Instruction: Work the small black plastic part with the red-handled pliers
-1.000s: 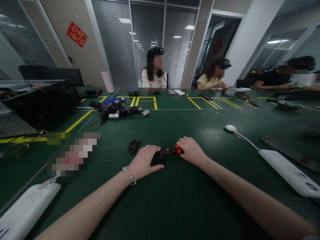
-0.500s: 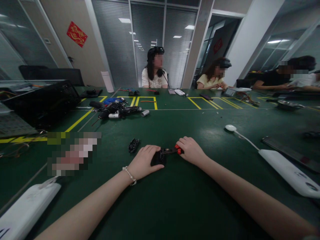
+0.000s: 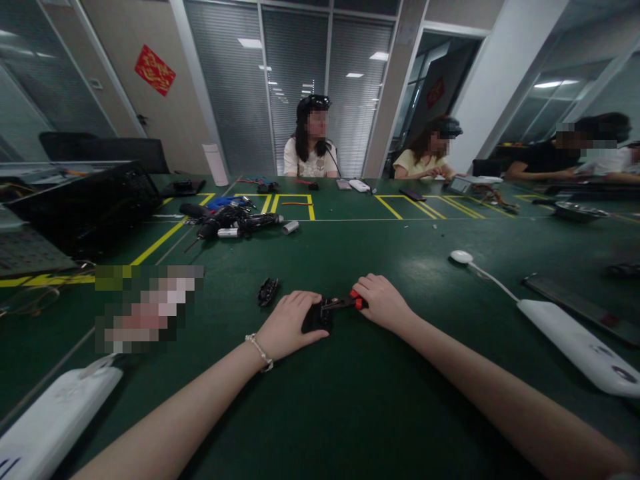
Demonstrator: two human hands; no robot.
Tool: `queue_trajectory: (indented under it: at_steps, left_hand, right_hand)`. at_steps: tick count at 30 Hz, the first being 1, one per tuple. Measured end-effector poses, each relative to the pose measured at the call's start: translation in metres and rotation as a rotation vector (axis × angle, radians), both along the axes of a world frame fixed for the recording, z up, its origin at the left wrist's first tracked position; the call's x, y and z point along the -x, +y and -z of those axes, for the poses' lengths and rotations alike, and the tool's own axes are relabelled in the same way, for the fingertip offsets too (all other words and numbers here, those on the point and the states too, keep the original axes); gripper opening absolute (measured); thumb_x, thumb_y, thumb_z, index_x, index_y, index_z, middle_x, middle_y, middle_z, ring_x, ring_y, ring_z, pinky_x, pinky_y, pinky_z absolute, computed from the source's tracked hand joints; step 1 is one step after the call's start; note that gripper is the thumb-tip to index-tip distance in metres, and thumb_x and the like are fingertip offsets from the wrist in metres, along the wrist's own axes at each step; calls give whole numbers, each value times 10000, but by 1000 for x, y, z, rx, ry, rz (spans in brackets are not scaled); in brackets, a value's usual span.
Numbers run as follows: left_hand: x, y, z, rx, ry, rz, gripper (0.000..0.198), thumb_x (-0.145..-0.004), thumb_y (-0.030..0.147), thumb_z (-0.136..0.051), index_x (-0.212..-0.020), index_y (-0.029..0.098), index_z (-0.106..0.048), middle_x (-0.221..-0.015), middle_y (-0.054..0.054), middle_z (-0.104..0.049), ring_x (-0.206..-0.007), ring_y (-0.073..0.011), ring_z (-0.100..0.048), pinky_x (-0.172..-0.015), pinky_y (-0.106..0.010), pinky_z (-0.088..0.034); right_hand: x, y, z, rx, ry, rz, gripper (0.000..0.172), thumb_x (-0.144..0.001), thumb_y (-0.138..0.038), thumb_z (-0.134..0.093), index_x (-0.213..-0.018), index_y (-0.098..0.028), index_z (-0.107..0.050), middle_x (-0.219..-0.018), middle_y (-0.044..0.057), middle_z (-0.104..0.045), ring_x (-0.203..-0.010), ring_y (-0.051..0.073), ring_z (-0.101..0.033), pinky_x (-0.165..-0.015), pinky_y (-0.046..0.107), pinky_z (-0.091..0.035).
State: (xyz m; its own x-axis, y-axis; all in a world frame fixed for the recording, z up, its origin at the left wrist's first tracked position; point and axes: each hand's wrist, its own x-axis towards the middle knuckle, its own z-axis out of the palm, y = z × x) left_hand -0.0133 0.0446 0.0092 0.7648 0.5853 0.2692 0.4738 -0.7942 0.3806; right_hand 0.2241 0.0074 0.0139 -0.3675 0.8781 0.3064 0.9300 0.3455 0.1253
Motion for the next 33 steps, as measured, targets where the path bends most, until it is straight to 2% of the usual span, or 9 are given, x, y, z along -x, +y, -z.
queue_trajectory:
  at_steps: [33]
  left_hand:
    - [0, 2, 3, -4, 8, 3, 543, -711, 481, -591, -1142, 202, -414, -1146, -64, -493, -1061, -235, -444, -898, -398, -356]
  right_hand:
    - [-1, 0, 1, -11, -7, -2, 185, -665, -186, -556, -848, -161, -550, -855, 60, -563, -783, 182, -461, -695, 297, -332]
